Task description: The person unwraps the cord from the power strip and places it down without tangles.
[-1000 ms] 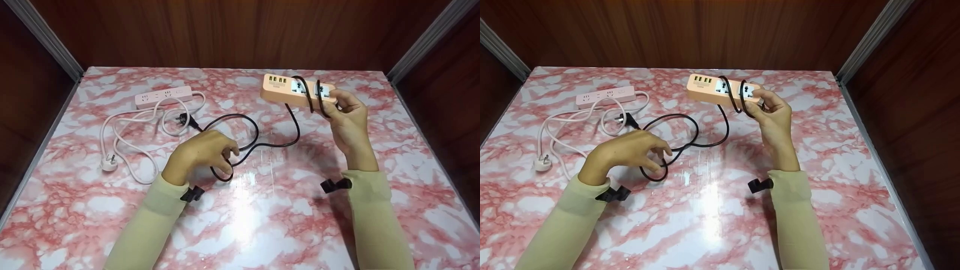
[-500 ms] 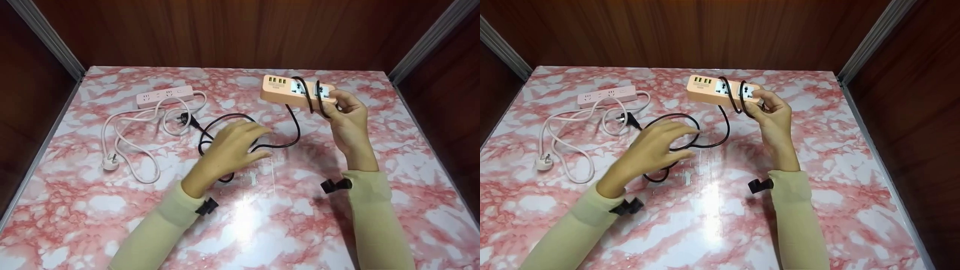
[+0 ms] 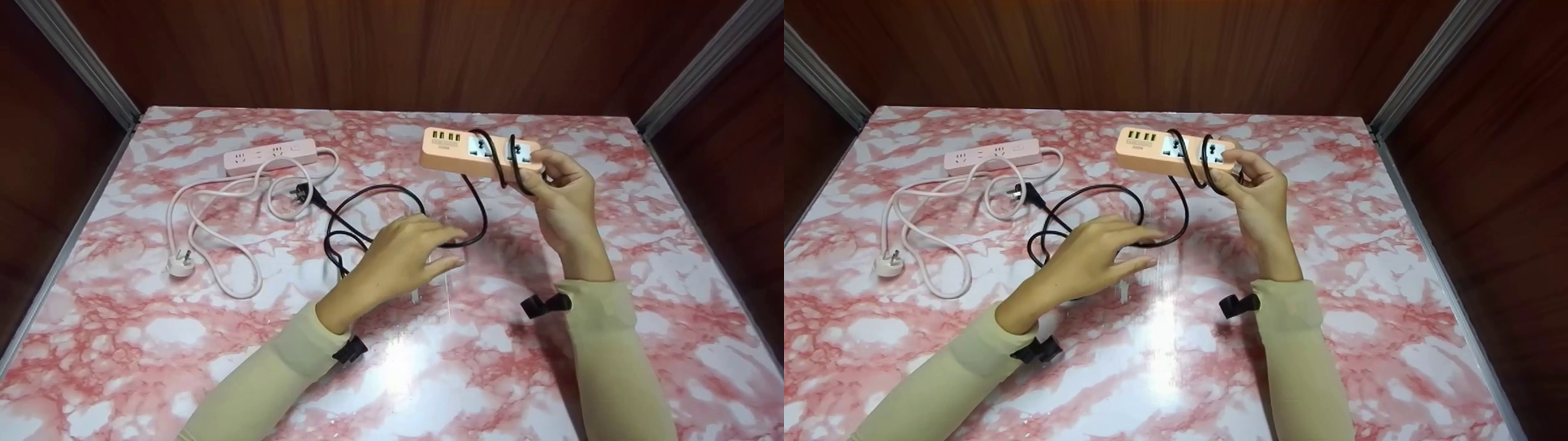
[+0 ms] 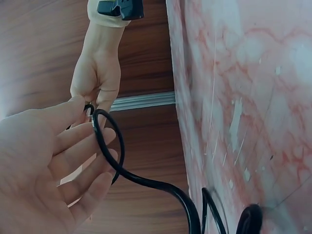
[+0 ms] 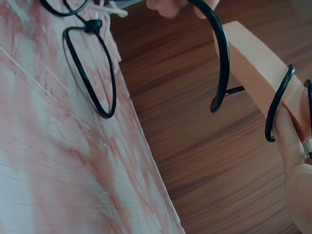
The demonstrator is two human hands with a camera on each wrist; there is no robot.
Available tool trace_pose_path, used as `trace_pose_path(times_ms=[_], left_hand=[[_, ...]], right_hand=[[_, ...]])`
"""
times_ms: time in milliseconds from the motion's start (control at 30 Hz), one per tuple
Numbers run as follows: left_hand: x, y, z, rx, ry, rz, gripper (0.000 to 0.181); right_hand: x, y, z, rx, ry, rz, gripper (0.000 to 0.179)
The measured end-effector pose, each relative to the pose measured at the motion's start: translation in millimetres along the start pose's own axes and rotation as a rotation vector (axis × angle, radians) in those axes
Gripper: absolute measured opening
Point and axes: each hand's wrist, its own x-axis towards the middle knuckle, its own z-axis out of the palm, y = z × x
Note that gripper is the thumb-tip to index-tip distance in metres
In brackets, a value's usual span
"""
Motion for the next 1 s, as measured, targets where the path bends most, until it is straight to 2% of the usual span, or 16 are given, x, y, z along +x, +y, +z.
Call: trace_pose_path(times_ms=[233, 367, 600, 1000], left_hand=[[1.1, -2.0, 0.5, -0.008, 0.096, 0.046, 0.029], [1.7, -5.1, -1.6, -0.006, 0.125, 0.060, 0.025], [2.3, -12.5, -2.0, -0.038, 0.108, 0.003, 0.024], [4.9, -29.4, -2.3, -0.084, 0.181, -0.054, 0.017]], right_hand=[[-0.2, -1, 0, 0.002, -0.006, 0.000, 0.024], [-0.1, -1, 0, 0.024, -0.012, -0.002, 0.024], [-0.6, -2, -1, 0.038, -0.006, -0.003, 0.023], [-1.9, -6, -3, 0.136, -0.082, 0.002, 0.022]])
